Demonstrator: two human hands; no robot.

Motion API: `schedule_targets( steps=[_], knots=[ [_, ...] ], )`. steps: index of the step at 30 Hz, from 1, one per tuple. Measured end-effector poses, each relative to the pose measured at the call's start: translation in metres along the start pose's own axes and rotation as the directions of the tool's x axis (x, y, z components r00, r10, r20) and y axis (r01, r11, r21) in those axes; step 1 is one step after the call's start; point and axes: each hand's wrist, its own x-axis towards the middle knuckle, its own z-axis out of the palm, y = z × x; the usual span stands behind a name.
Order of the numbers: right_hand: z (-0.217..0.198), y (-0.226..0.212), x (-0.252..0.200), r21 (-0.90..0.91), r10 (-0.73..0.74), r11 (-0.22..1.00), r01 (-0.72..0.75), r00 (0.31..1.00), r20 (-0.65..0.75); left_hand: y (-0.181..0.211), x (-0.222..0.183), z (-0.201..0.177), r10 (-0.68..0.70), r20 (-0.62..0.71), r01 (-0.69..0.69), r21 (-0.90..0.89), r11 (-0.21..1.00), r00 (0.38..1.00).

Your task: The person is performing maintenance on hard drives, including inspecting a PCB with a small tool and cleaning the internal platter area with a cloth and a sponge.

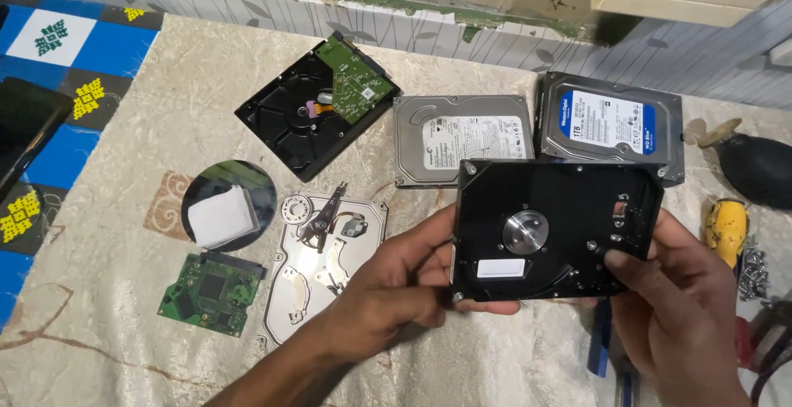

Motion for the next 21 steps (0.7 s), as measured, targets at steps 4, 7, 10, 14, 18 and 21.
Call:
schedule_targets(
  steps=[4,7,10,14,18,21],
  knots=[
    [-0.009,0.009,0.002,0.075,-0.093,0.993,0.087,0.992,0.088,0.008,0.0,0.011,-0.02,0.006,0.019,0.17,0.985,1.0],
    [-0.007,0.009,0.003,-0.003,-0.044,0.999,0.044,0.998,0.034,0.01,0.001,0.019,0.01,-0.03,0.0,0.315,0.949,0.999],
    [-0.018,0.019,0.005,0.112,-0.141,0.985,0.134,0.988,0.059,0.011,0.005,0.023,0.009,-0.072,0.02,0.395,0.919,0.997],
    [-0.023,0.017,0.0,-0.012,-0.296,0.954,0.3,0.946,0.13,0.013,0.01,0.027,0.049,-0.133,0.021,0.482,0.876,0.99],
    [-0.021,0.004,-0.002,-0.102,-0.346,0.923,0.371,0.917,0.2,0.012,0.013,0.028,0.046,-0.25,0.078,0.462,0.883,0.967],
    [-0.023,0.005,-0.001,0.033,-0.358,0.932,0.362,0.9,0.249,0.01,0.013,0.026,0.063,-0.289,0.109,0.542,0.833,0.955]
  ],
)
